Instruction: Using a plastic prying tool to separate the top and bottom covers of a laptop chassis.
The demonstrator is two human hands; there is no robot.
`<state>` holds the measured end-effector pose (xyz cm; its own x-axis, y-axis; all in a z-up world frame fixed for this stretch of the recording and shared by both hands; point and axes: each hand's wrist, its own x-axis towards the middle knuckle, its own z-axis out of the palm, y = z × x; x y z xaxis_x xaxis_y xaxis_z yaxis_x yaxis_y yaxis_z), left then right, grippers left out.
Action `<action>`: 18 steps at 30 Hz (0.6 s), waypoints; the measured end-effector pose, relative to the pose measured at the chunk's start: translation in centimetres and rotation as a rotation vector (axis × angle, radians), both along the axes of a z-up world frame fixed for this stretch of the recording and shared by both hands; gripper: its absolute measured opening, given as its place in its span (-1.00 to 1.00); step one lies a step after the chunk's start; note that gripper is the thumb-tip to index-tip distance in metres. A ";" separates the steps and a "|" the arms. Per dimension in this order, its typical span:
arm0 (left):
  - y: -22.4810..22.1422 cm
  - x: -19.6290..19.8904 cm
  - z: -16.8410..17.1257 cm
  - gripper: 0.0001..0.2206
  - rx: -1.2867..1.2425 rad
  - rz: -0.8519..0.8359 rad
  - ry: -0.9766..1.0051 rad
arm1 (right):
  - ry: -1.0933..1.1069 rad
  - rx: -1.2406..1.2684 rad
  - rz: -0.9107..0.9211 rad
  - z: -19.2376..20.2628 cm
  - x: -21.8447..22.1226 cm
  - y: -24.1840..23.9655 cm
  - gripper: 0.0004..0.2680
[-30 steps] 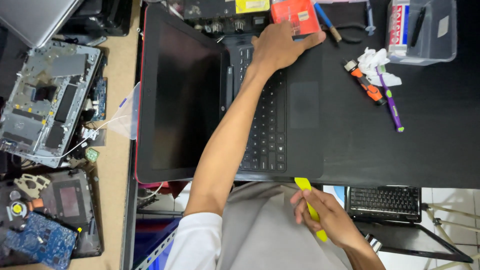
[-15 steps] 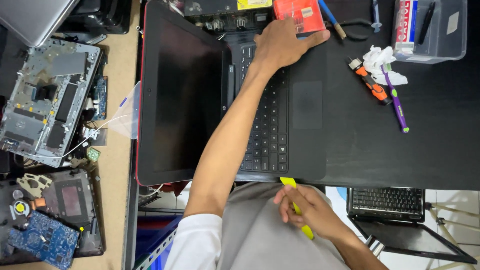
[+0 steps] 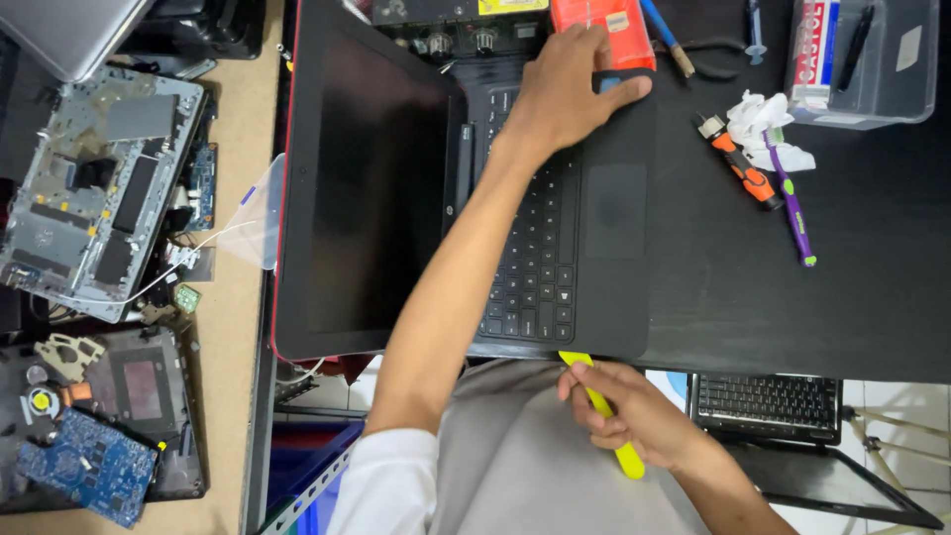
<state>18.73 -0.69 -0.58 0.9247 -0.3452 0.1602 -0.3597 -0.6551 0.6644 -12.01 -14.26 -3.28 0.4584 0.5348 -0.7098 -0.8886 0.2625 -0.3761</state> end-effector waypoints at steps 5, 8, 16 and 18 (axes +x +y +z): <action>0.6 -5.8 2.4 -0.60 0.135 0.039 -0.296 | -0.137 -0.099 -0.012 0.1 0.2 0.2 -0.67; 2.2 -13.6 6.9 -0.65 0.031 0.032 -0.369 | -0.108 -0.049 -0.033 0.4 0.2 0.0 -0.70; 9.3 -27.5 1.8 -0.74 -0.060 0.048 -0.699 | 0.141 0.049 -0.135 1.6 0.0 0.8 -0.79; 10.5 -29.8 -1.7 -0.58 -0.125 0.124 -0.671 | 0.110 0.038 -0.140 1.5 -0.3 1.3 -0.79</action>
